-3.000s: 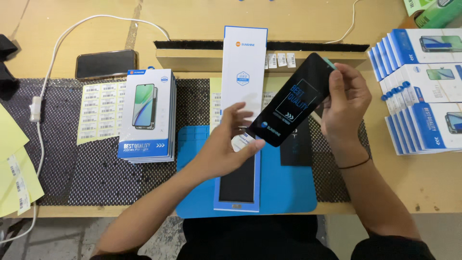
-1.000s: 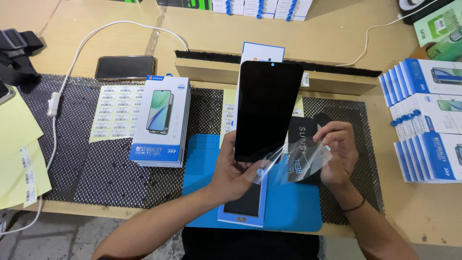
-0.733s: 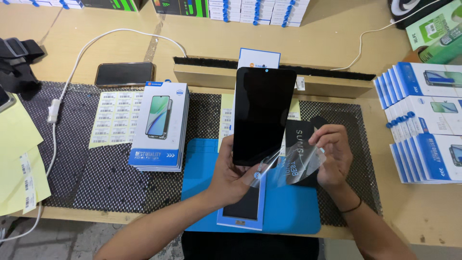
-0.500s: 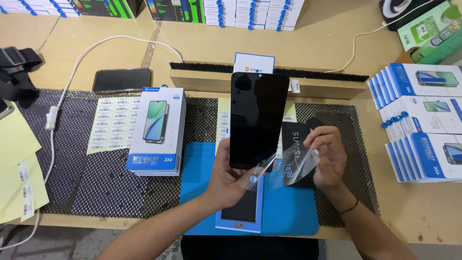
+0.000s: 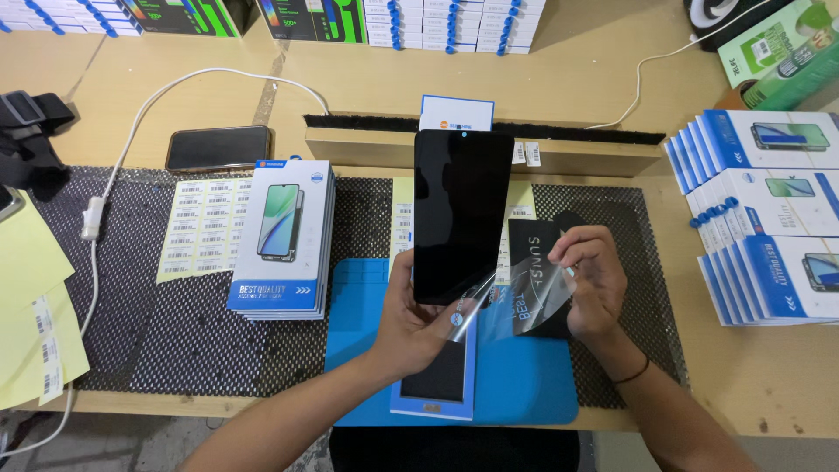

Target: The person inspects a phone screen assembly, removes protective films, and places it into a branded box. They then stack multiple boxes, secure them with a rubber band, and apply labels to the packaging. The person repeats the process with another screen, removing films and preparing it for packaging.

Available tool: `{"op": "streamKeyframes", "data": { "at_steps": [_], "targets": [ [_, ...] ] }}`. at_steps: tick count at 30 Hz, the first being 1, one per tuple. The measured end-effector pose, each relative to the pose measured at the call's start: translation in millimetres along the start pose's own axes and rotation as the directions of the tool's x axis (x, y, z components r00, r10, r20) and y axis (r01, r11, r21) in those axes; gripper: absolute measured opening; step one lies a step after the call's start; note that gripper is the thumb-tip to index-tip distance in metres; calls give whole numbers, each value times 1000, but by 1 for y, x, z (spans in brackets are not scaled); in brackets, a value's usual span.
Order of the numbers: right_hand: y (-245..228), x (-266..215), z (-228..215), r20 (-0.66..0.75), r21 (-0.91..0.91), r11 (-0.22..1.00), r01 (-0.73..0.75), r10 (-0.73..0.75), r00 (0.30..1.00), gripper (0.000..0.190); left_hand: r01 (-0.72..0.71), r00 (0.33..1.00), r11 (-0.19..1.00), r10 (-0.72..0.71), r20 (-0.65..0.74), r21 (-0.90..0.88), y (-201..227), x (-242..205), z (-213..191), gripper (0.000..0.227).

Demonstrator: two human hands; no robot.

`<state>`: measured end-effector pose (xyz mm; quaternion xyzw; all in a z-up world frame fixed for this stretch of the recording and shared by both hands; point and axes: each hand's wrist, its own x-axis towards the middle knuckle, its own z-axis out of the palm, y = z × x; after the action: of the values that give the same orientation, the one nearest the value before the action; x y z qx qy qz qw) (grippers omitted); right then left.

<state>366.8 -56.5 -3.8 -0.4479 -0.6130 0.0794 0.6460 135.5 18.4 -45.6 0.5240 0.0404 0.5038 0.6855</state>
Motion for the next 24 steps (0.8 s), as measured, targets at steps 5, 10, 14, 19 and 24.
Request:
{"op": "streamKeyframes", "data": {
  "at_steps": [5,10,14,19,24],
  "targets": [
    [-1,-1,0,9,-48,999,-15,15,1000,10,19,999,999,-18,-32,39,24,10,13,62],
    [-2,0,-1,19,-55,998,-28,29,999,8,48,997,999,-46,-57,26,31,16,17,64],
    [-5,0,1,14,-76,996,-39,41,999,8,81,993,996,-76,-94,49,57,23,30,64],
    [-2,-1,-2,19,-77,995,-58,59,998,9,85,989,994,-76,-125,67,43,21,20,64],
    [0,-1,-3,25,-60,996,-60,62,998,8,89,989,992,-77,-129,88,53,25,26,63]
  ]
}}
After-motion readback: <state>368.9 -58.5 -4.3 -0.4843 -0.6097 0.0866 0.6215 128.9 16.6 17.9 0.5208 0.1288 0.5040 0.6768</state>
